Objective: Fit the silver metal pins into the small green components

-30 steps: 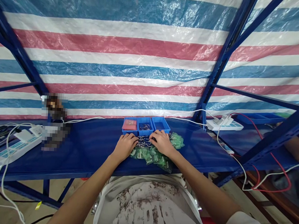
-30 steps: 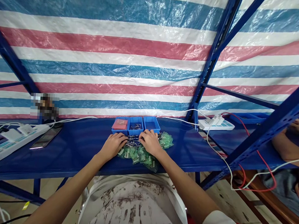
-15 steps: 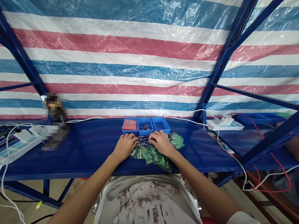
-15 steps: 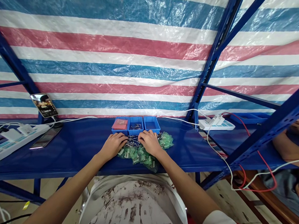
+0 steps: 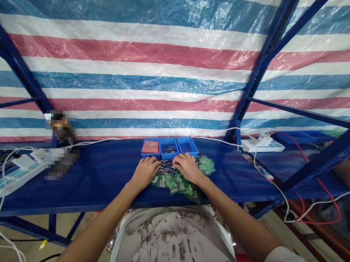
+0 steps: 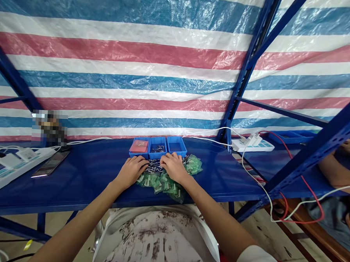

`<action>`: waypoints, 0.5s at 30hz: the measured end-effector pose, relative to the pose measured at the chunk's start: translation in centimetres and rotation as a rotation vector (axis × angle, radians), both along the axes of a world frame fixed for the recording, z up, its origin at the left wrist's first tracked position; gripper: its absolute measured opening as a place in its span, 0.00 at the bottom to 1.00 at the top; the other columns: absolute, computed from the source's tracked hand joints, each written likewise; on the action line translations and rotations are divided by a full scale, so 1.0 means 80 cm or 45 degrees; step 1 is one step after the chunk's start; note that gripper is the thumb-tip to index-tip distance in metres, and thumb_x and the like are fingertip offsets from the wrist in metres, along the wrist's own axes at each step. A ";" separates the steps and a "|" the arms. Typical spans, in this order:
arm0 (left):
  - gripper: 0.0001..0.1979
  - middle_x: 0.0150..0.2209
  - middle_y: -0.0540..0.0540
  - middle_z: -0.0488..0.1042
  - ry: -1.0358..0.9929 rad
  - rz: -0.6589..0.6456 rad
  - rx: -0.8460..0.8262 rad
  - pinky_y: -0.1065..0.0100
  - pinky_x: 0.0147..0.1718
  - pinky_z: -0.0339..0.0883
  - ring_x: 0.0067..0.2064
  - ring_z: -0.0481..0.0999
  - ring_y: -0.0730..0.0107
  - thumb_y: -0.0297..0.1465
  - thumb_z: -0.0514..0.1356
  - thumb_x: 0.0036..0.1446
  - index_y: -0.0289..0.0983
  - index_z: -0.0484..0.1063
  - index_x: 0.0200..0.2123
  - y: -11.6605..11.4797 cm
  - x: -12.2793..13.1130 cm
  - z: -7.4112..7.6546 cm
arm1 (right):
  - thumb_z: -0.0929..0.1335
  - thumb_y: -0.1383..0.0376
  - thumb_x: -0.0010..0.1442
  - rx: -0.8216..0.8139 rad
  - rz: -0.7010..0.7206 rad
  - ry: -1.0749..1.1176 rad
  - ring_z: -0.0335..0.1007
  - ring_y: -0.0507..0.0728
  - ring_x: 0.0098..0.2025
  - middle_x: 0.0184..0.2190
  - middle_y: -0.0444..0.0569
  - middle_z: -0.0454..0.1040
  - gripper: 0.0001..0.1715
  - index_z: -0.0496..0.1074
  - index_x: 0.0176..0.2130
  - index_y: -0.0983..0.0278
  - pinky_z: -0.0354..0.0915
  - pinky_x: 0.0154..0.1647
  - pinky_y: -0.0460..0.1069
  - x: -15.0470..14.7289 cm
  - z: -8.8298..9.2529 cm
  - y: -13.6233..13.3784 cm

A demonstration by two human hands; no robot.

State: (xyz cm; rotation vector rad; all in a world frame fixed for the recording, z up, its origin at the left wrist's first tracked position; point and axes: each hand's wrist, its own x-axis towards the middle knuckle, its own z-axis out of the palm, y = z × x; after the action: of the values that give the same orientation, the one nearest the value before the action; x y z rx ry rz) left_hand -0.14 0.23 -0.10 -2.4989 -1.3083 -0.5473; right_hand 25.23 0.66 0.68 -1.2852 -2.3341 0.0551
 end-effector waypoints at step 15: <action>0.13 0.50 0.43 0.78 0.015 0.025 -0.003 0.59 0.47 0.64 0.50 0.75 0.58 0.34 0.54 0.77 0.42 0.78 0.54 -0.003 -0.001 -0.001 | 0.60 0.57 0.77 -0.035 -0.037 0.654 0.72 0.59 0.31 0.31 0.44 0.76 0.14 0.71 0.51 0.57 0.63 0.36 0.50 -0.001 0.014 -0.008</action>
State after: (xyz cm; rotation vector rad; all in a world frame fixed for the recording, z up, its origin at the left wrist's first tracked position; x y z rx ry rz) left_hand -0.25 0.01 -0.22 -2.4843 -1.3288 -0.5261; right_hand 25.13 0.06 1.77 -1.1520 -1.8790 0.3648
